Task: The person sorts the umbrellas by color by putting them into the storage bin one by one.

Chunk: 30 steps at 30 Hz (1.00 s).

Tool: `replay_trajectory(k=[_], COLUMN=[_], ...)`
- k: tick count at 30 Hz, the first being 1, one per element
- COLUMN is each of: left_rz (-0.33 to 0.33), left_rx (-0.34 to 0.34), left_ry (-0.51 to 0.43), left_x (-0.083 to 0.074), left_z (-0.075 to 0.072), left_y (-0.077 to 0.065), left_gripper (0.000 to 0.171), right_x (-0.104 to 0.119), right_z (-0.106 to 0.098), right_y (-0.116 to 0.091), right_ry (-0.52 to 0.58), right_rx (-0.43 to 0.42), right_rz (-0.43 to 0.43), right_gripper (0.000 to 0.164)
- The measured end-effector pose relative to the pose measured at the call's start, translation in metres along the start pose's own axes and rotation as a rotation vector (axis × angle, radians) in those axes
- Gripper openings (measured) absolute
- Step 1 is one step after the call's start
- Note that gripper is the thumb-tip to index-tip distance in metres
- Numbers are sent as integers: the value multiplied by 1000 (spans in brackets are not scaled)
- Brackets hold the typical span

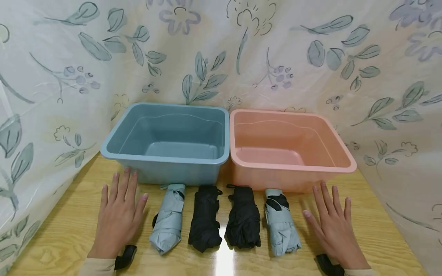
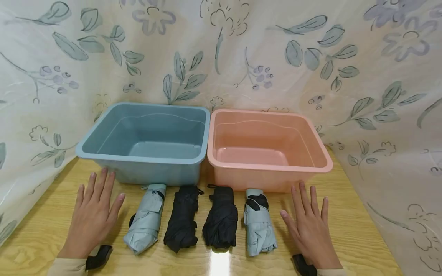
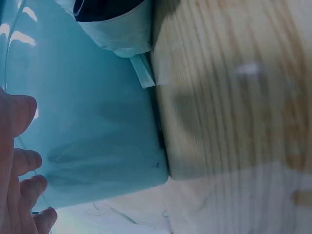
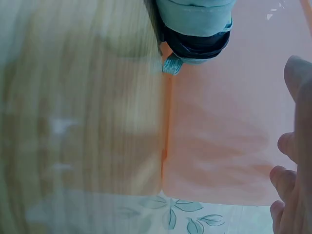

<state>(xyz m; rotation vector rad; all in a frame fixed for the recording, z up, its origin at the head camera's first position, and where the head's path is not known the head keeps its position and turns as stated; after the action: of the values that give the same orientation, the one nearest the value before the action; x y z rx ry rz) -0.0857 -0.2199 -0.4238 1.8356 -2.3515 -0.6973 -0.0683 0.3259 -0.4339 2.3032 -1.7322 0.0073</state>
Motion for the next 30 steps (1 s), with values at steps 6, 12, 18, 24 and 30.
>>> replay_trajectory(k=[6, 12, 18, 24, 30], left_rz=[-17, -87, -316, -407, -295], left_rx=[25, -15, -79, -70, -22], left_ry=[-27, -161, -412, -725, -1176], left_x=[3, 11, 35, 57, 62], left_z=[0, -13, -52, -72, -62], left_y=[-2, -2, 18, 55, 88], left_gripper=[64, 62, 56, 57, 65], right_x=[-2, 0, 14, 22, 24], right_z=[-1, -6, -19, -27, -26], right_y=[-3, -5, -3, 1, 9], right_ry=[13, 65, 169, 276, 449], right_rx=[-8, -28, -53, 34, 131], right_rz=[11, 1, 82, 185, 194], right_gripper=[73, 70, 45, 40, 43])
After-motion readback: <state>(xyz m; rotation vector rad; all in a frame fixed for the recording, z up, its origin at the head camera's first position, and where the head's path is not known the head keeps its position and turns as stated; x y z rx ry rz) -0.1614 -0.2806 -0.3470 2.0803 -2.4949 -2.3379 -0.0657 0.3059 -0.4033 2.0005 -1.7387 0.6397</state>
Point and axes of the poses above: each hand's wrist, its own y-axis towards the middle knuckle, its own z-axis out of the palm, x = y × z, the point moved 1 cm from there along y, towards the middle knuckle, and after that the axes turned 10 degrees about x, right-handed, at the moved point
